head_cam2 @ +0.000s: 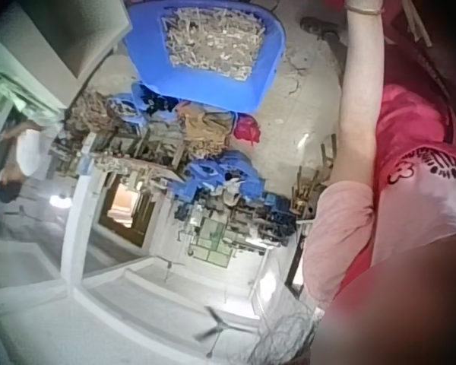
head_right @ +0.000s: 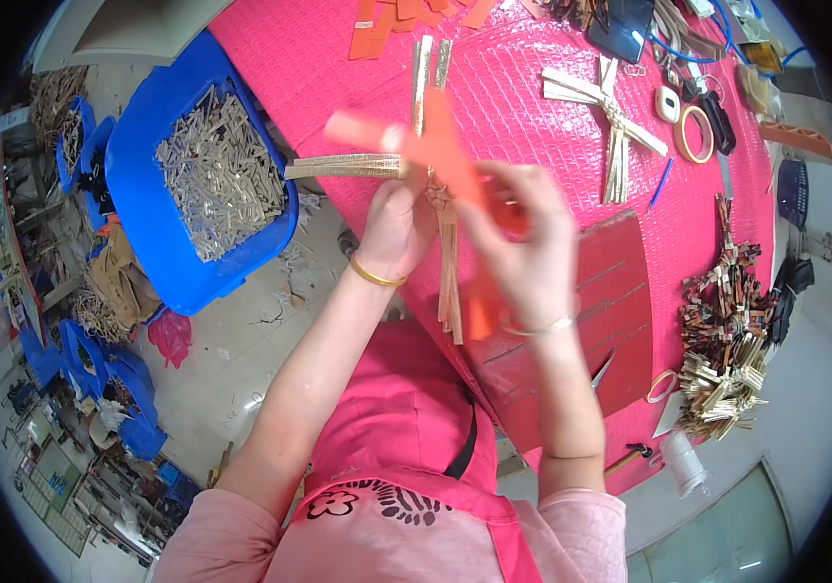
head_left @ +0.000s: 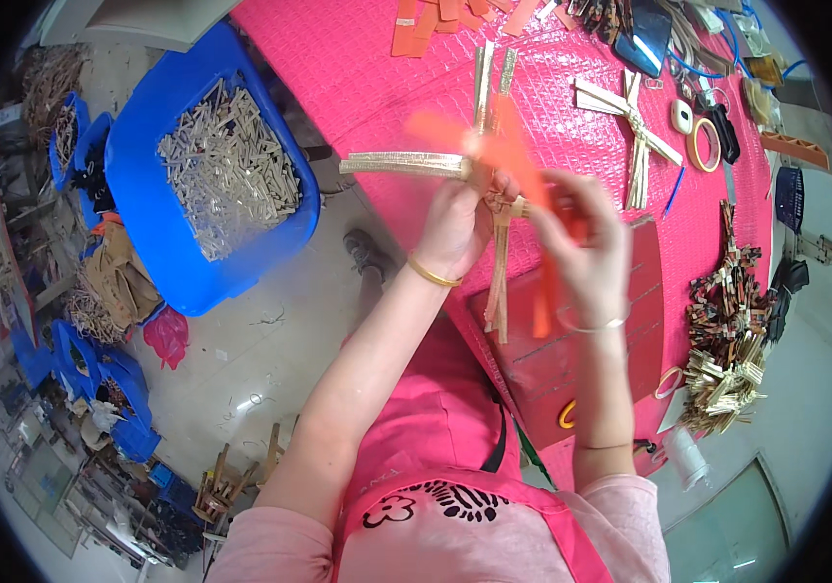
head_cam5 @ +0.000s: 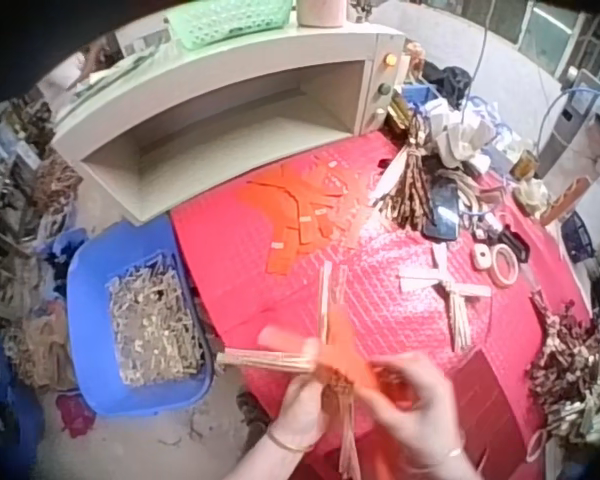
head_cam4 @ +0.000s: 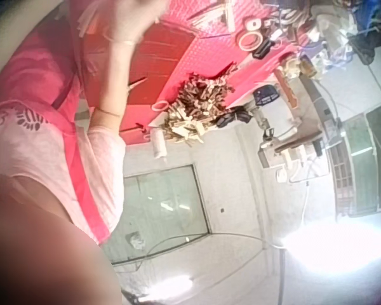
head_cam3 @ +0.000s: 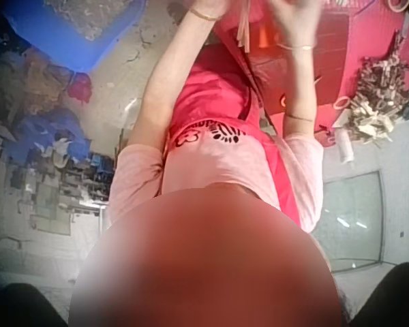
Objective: Assembling and trimming decorative straw or fiber bows.
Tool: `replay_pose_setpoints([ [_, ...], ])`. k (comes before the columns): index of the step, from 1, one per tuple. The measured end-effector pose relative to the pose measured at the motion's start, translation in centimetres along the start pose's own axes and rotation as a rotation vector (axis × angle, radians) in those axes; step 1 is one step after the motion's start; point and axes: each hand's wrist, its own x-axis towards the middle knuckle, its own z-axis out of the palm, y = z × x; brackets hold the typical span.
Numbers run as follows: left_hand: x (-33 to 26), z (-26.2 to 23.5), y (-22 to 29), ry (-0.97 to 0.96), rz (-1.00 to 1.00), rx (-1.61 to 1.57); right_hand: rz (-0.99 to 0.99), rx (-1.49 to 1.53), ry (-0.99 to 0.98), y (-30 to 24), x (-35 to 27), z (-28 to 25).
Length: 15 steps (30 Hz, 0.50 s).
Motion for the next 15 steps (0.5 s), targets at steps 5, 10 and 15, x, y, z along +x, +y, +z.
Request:
replay_pose_setpoints([
  [5,-0.7,0.7,1.3,-0.206,0.057,-0.133,0.044,-0.058,0.115,-0.2,-0.8,3.6],
  [10,-1.1,0.3,1.3,0.086,0.074,0.129,-0.082,-0.158,0.088,0.5,-1.4,4.8],
  [15,-1.5,0.5,2.1,-0.018,0.049,0.01,-0.144,-0.244,0.108,0.4,-1.6,5.8],
])
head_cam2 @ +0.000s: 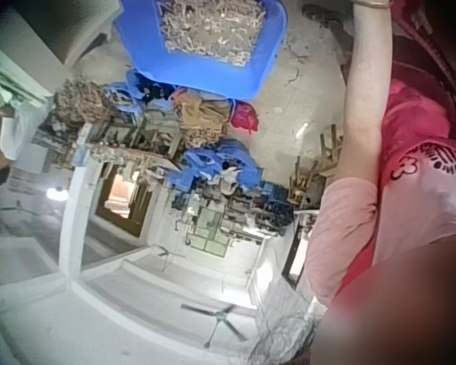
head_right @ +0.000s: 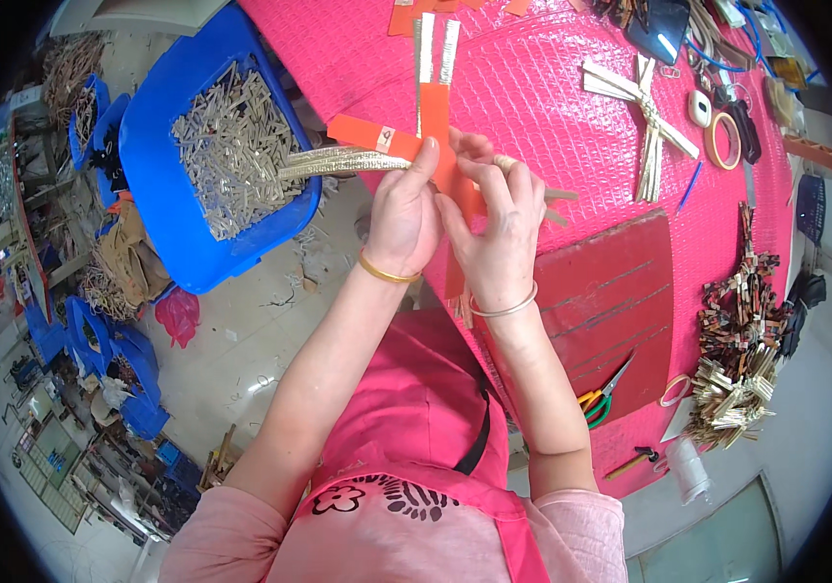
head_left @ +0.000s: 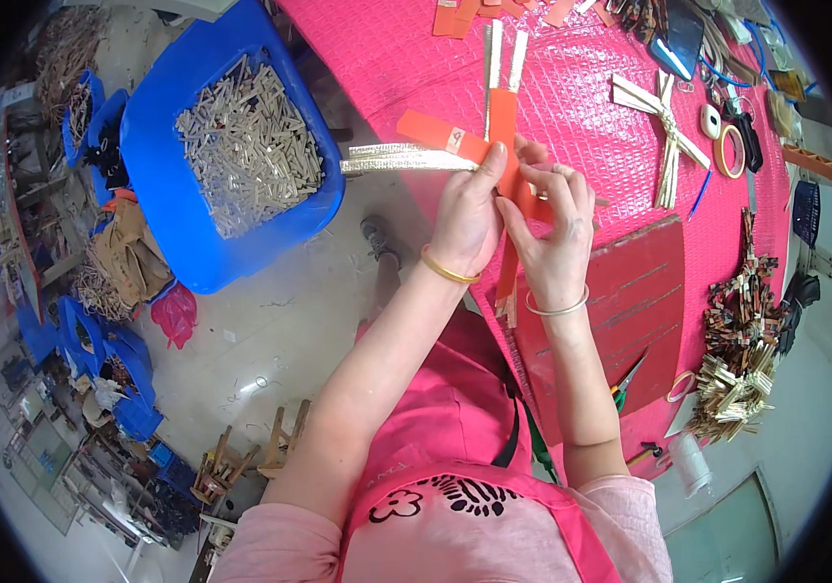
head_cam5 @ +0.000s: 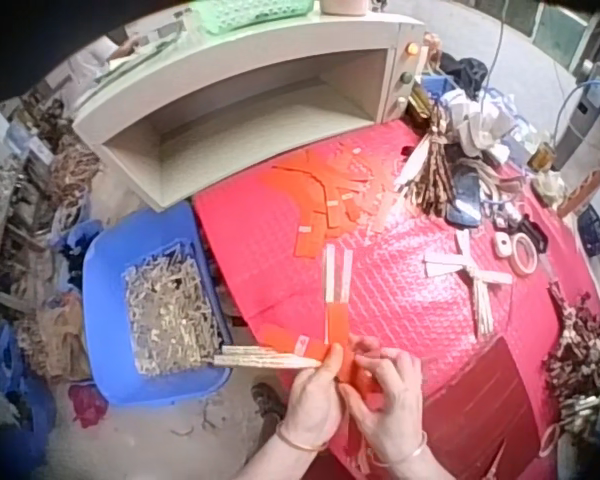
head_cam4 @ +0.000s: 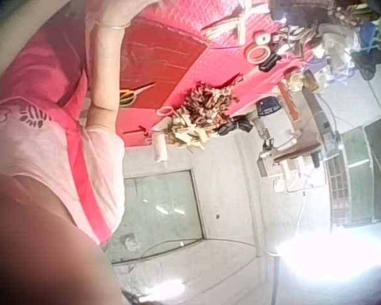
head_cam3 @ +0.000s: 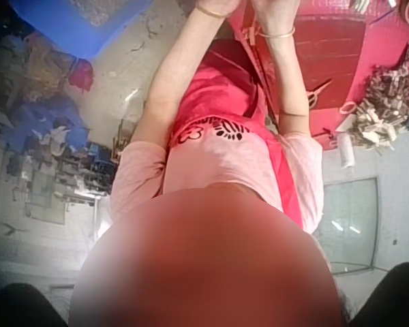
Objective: Assembling and trimming decorative straw or fiber bows.
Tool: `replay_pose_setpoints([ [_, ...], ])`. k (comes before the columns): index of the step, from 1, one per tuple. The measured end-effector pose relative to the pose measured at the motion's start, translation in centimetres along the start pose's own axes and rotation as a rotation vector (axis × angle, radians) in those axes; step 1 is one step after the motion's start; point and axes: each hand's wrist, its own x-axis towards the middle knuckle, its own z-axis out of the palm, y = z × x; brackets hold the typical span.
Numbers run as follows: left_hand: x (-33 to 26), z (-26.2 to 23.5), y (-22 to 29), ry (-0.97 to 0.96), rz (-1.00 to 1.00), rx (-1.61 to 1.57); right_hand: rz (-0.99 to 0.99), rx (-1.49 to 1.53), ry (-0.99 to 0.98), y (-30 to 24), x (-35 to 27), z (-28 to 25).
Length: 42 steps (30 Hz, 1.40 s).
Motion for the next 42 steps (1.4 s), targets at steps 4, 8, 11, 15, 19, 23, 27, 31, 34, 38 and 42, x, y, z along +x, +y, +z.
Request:
replay_pose_setpoints([
  [4,-0.2,-0.6,0.6,-0.007,0.058,-0.004,-0.058,0.096,-0.042,0.0,0.2,0.9],
  [8,-0.4,-1.0,0.5,0.033,0.08,0.001,-0.131,0.017,-0.07,-0.3,0.2,1.1],
  [11,-0.6,-1.1,0.9,0.045,0.079,0.01,-0.093,0.033,-0.073,-0.8,0.0,1.3],
  [15,-0.9,-1.1,1.0,0.096,0.085,-0.045,-0.069,0.011,-0.113,-1.4,-0.2,1.4],
  [19,-1.1,-1.6,1.0,0.195,0.043,-0.007,-0.137,0.05,-0.171,-1.1,-0.6,0.6],
  [23,-0.7,-2.7,1.9,0.163,0.04,-0.147,0.074,-0.105,0.113,0.9,-5.3,-6.2],
  [27,-0.5,-2.4,2.1,0.099,0.018,-0.214,0.475,-0.372,-0.181,11.6,-20.2,-13.1],
  [31,-0.5,-2.4,1.7,0.056,0.022,-0.238,0.688,-0.538,-0.142,14.0,-26.8,-14.2],
  [34,-1.1,-2.7,2.1,0.021,0.007,-0.227,0.863,-0.339,-0.027,14.3,-27.8,-14.1],
  [38,-2.5,-3.6,3.4,-0.036,-0.044,-0.179,0.873,-0.166,0.092,15.2,-30.2,-14.4],
  [42,-3.5,-5.0,6.1,-0.054,-0.079,-0.166,0.697,-0.391,0.073,18.0,-35.1,-16.1],
])
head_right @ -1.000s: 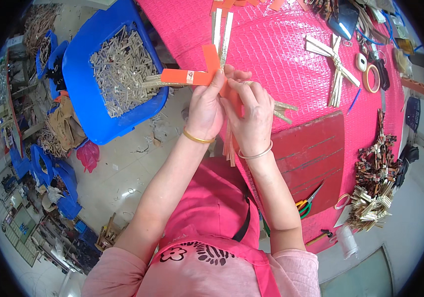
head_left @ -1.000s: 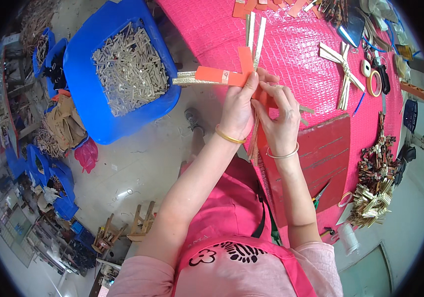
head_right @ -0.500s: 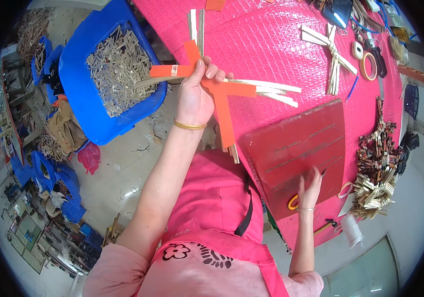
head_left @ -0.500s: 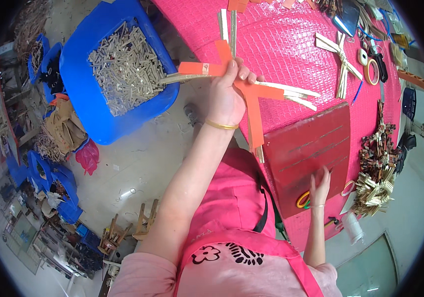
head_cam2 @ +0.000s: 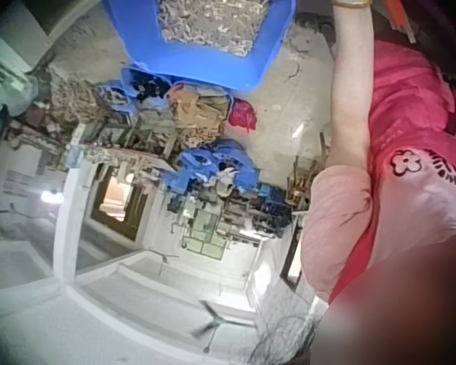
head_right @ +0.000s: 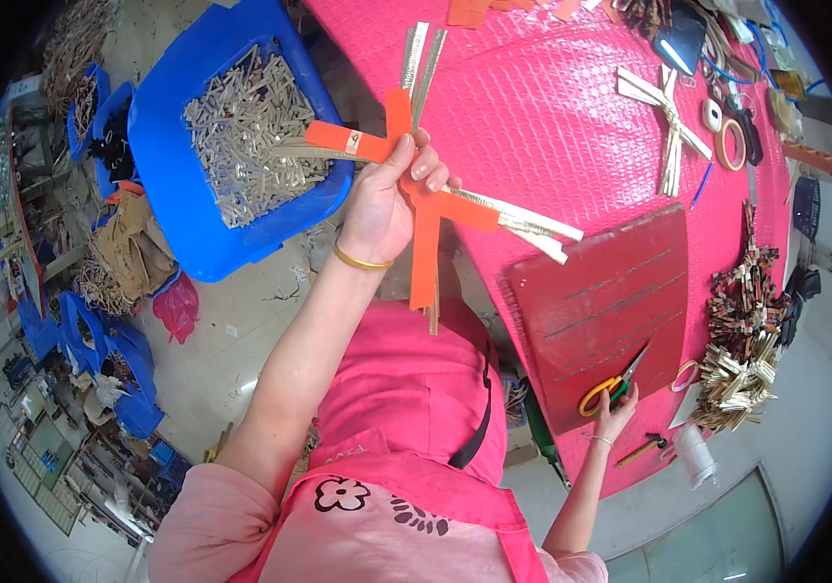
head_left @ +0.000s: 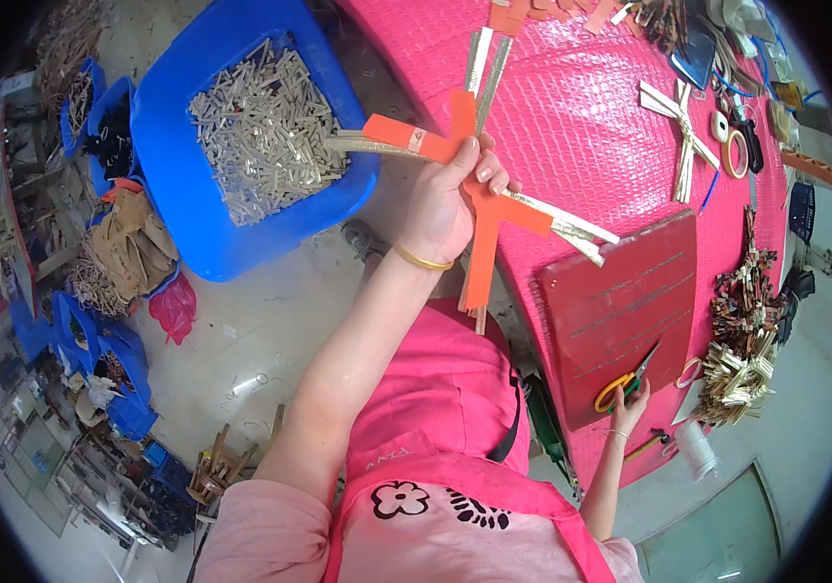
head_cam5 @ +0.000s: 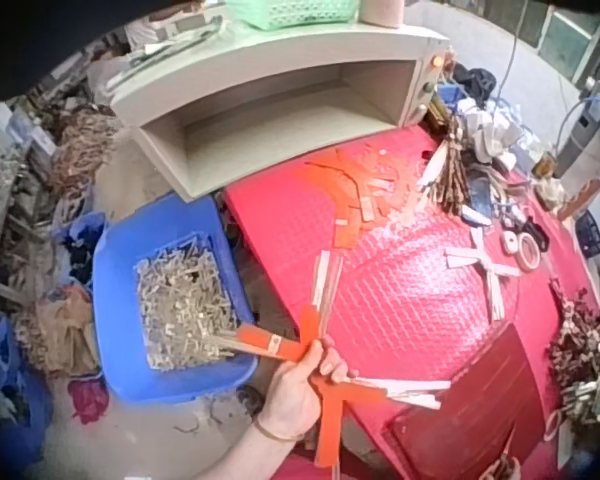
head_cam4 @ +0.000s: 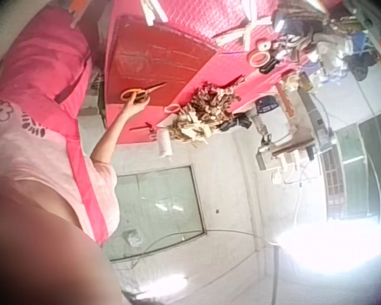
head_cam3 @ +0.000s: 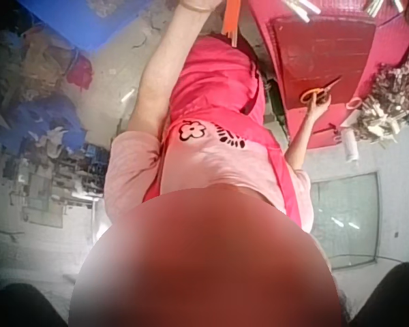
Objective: Assembling and trimming decorative straw or fiber bows.
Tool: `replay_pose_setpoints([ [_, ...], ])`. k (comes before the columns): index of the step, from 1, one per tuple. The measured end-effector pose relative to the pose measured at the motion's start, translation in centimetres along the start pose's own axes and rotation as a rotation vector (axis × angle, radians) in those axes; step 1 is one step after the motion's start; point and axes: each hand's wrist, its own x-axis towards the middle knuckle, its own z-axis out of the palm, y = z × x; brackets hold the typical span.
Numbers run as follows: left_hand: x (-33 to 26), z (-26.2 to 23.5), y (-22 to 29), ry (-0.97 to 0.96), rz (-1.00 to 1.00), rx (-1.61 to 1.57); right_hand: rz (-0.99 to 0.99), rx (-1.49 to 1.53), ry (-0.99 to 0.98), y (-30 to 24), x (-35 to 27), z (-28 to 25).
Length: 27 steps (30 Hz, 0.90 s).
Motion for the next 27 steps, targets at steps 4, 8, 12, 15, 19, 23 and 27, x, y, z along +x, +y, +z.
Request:
replay_pose_setpoints([
  [4,-1.6,-1.4,3.9,-0.026,-0.077,0.029,0.196,0.252,-0.132,1.7,-0.6,-0.1],
  [8,-3.7,-3.4,7.9,-0.059,-0.142,0.117,0.204,0.337,-0.025,0.0,0.0,0.0],
  [12,-7.1,-5.5,13.5,-0.051,-0.165,0.218,-0.219,0.297,0.101,-16.6,0.8,0.6],
  [15,-9.4,-7.0,17.3,-0.056,-0.2,0.253,0.094,0.533,-0.613,-35.9,-1.6,0.4],
  [19,-12.6,-8.6,22.2,-0.025,-0.234,0.309,-0.065,0.626,-1.164,-49.2,-3.5,5.0],
  [23,-14.7,-10.1,25.4,-0.002,-0.224,0.29,-0.211,0.615,-1.395,-56.7,-4.4,9.3],
  [27,-16.3,-11.9,27.6,0.018,-0.203,0.291,-0.34,0.532,-1.477,-62.1,-5.4,11.8],
])
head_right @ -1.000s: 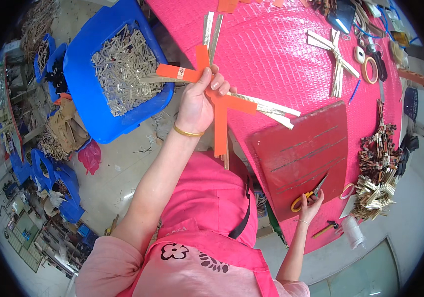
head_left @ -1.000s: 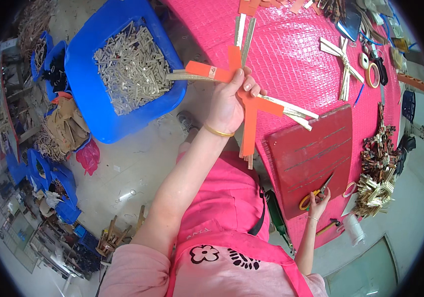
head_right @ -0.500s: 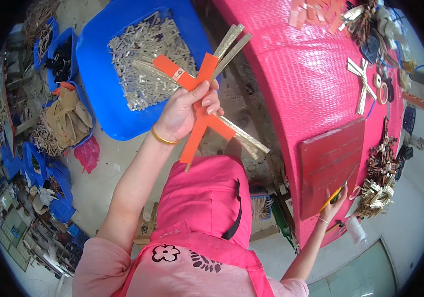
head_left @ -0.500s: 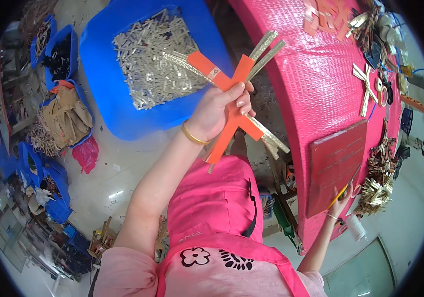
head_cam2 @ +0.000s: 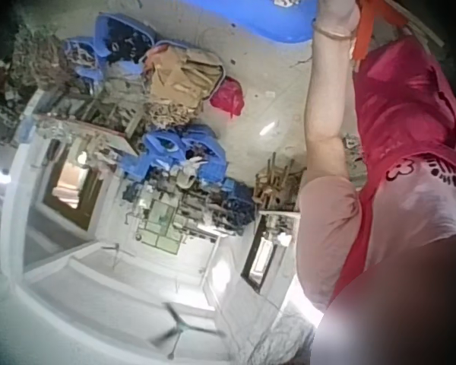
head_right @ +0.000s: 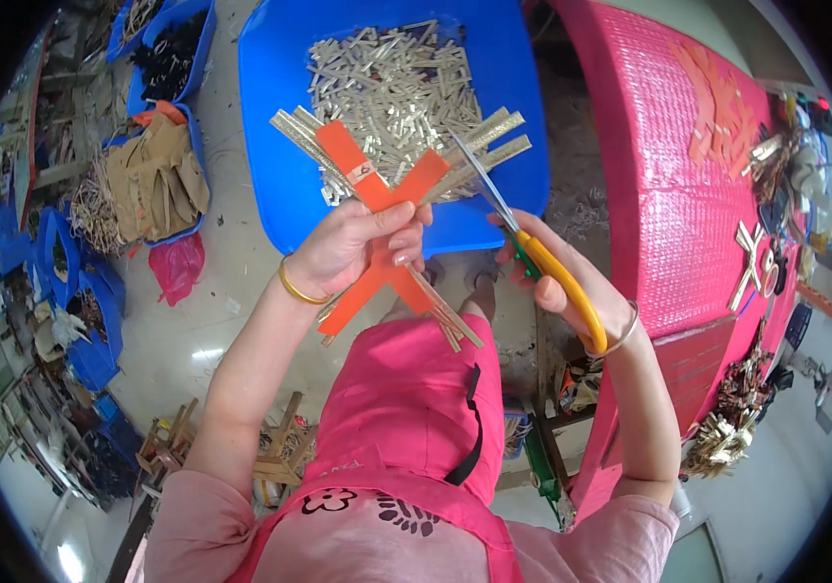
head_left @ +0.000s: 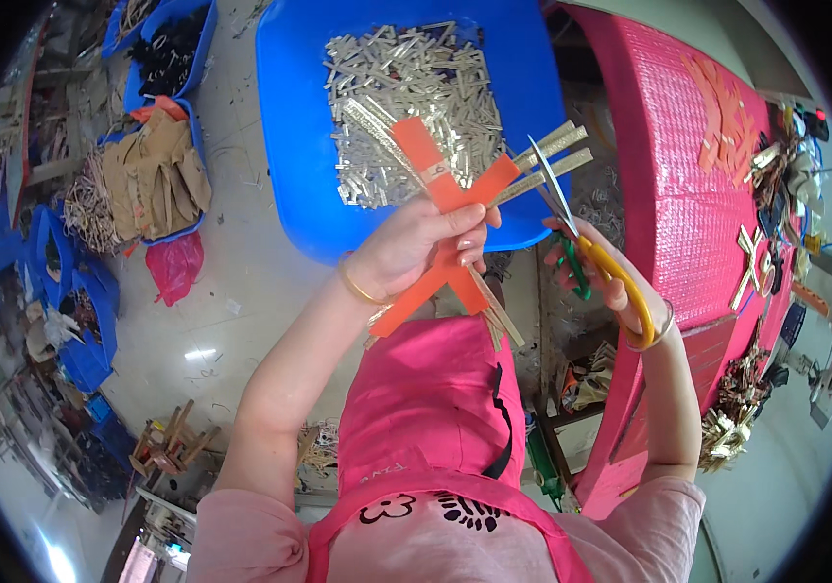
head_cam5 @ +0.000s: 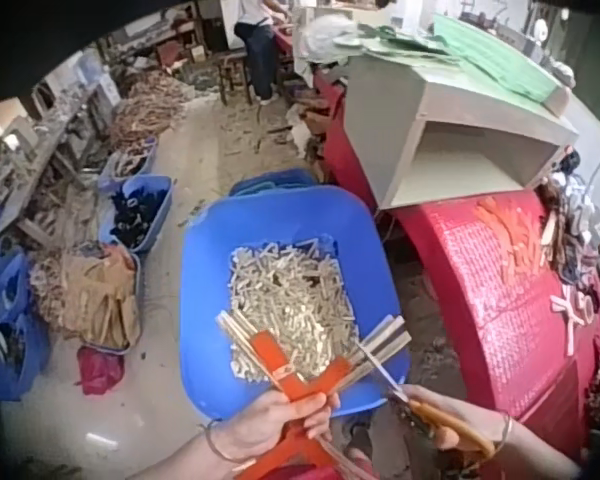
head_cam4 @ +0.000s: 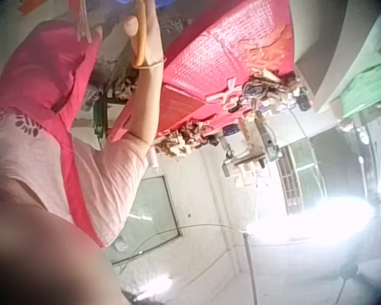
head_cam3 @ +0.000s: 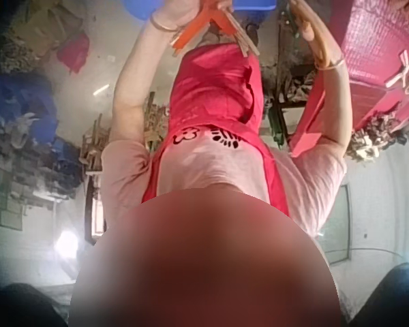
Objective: Assembling and trimming decorative straw or fiber bows.
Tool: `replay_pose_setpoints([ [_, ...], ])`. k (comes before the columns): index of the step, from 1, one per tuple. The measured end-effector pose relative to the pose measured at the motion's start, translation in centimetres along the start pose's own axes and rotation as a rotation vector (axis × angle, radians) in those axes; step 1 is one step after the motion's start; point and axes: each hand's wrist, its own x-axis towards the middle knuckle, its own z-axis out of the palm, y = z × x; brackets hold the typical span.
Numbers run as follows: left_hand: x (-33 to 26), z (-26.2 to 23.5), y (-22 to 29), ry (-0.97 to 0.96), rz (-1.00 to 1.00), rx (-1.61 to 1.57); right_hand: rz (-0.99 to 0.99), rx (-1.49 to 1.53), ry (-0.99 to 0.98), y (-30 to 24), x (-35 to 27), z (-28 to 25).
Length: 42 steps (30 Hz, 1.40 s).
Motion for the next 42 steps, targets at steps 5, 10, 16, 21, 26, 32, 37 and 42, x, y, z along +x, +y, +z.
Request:
replay_pose_setpoints([
  [5,-1.4,-1.9,0.7,-0.018,-0.008,-0.017,0.03,-0.072,0.021,-1.5,2.8,1.7],
  [10,-1.8,-3.9,1.5,-0.044,0.031,-0.057,0.152,-0.159,0.161,-2.3,4.4,3.4],
  [16,-3.2,-6.3,2.6,-0.116,-0.039,-0.08,0.073,-0.141,0.087,-2.9,5.7,2.9],
  [21,-4.1,-7.7,3.6,-0.441,-0.244,0.118,0.164,-0.345,-0.355,-5.3,8.6,1.3],
  [26,-4.5,-8.7,4.1,-0.512,-0.466,0.152,0.146,-0.419,-0.647,-8.4,12.2,2.0],
  [32,-4.4,-8.7,3.7,-0.513,-0.52,0.154,0.118,-0.58,-0.733,-9.3,14.2,1.9],
  [37,-4.3,-8.6,3.5,-0.506,-0.528,0.109,0.186,-0.597,-0.644,-10.3,14.2,2.8],
  [42,-3.7,-8.8,3.2,-0.496,-0.569,0.122,0.11,-0.617,-0.481,-8.2,13.3,1.7],
])
